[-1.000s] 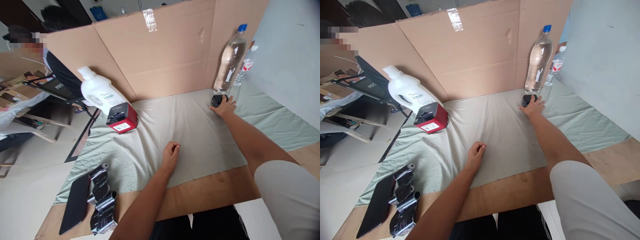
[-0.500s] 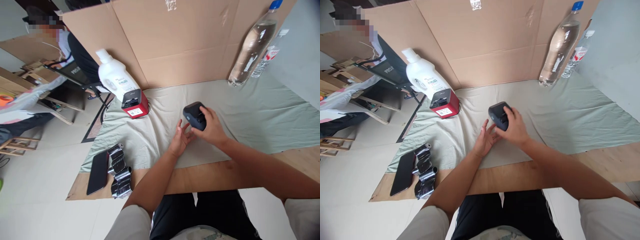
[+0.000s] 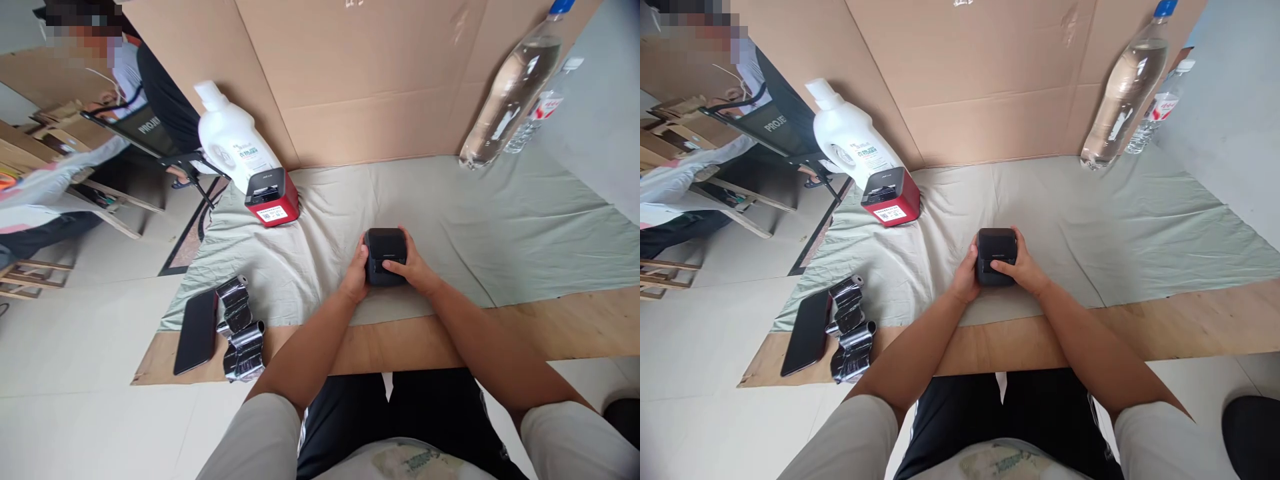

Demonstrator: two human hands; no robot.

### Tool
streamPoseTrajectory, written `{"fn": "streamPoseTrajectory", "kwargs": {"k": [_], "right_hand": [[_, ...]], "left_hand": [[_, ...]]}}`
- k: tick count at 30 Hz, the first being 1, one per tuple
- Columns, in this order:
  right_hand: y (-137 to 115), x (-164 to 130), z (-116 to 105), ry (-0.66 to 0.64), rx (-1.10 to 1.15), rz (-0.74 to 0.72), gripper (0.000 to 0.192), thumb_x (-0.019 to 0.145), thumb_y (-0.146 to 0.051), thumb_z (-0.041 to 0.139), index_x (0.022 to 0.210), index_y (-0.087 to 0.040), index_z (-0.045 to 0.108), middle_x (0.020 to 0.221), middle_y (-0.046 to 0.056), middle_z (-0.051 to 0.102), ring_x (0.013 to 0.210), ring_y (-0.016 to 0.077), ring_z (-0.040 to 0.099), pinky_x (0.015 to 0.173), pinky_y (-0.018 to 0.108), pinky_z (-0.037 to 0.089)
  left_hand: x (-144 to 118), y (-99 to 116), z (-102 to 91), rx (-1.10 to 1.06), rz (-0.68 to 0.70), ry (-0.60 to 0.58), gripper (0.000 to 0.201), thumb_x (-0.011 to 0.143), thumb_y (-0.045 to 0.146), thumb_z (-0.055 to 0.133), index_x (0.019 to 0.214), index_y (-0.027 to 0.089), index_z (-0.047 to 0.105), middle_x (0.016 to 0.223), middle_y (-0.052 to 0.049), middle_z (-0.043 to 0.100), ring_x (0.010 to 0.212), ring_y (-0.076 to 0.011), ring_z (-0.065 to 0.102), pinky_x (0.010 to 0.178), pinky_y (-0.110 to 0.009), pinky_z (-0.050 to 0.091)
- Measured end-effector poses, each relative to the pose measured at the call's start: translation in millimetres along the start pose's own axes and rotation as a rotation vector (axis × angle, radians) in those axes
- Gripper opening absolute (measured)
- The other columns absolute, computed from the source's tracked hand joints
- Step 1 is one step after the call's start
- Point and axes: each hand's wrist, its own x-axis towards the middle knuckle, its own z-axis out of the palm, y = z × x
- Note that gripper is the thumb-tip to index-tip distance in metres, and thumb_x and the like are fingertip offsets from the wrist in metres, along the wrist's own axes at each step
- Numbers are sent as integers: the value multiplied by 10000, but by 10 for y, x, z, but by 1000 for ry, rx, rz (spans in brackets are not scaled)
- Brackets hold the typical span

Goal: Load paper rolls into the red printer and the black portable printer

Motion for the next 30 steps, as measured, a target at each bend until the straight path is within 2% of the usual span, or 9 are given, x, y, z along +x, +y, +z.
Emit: {"fn": "streamPoseTrajectory", "kwargs": {"k": [4,8,11,14,17,21,24,26,30], "right_hand": [[-14,-14,-72,-71,39,42,1219,655,-602,808,1580,-292,77,1547,135,400,1402,295,433,1194,539,311],[-26,19,-146,-110,16,65,1194,675,-633,779,1578,-288,80,1544,151,404,1387,299,454,1166,535,356],[11,39,-173,-111,-26,57,1187,672,-628,786,1575,-276,100,1538,160,404,1383,302,456,1166,532,351],[33,40,-191,-133,-22,69,1196,657,-606,806,1569,-262,113,1516,165,428,1356,305,482,1158,538,356],[23,28,-196,-161,0,86,1171,677,-586,799,1568,-274,106,1488,156,464,1328,301,507,1138,542,380],[21,18,-199,-146,-18,79,1177,677,-561,803,1570,-252,102,1506,166,438,1367,302,463,1149,534,360],[24,26,-236,-151,4,36,1092,699,-584,767,1559,-255,182,1530,154,416,1385,303,442,1137,511,382],[9,32,-273,-151,18,-3,1000,714,-603,742,1533,-282,266,1537,130,416,1354,296,476,1099,487,428],[-44,40,-318,-47,-46,-52,838,722,-693,695,1411,-283,451,1377,107,569,1172,267,599,987,433,502]], "left_hand": [[54,3,-52,100,-15,-41,537,926,401,570,1451,343,471,1509,28,505,1423,-229,439,1182,-425,376],[78,29,-63,166,-53,-50,539,898,387,567,1427,339,473,1453,1,551,1322,-243,540,1068,-438,486],[86,49,-101,244,-22,-48,558,874,420,594,1407,308,472,1326,-32,630,1211,-237,605,984,-405,529],[91,84,-167,333,-63,-63,630,836,441,648,1412,294,440,1109,-33,687,943,-203,674,792,-352,574],[92,118,-208,373,-85,-93,643,804,461,688,1377,295,447,924,2,659,703,-144,625,609,-275,537],[92,137,-202,387,-64,-85,594,791,467,709,1309,282,484,829,26,616,647,-119,590,587,-251,516],[90,149,-191,390,-51,-48,567,794,465,707,1284,264,505,787,25,606,613,-108,568,569,-237,495],[82,163,-185,399,-62,-38,571,794,475,700,1287,263,503,745,31,583,578,-101,541,546,-231,470],[45,199,-160,420,-90,-42,527,803,423,663,1278,254,511,663,50,531,523,-91,496,511,-218,427]]}}
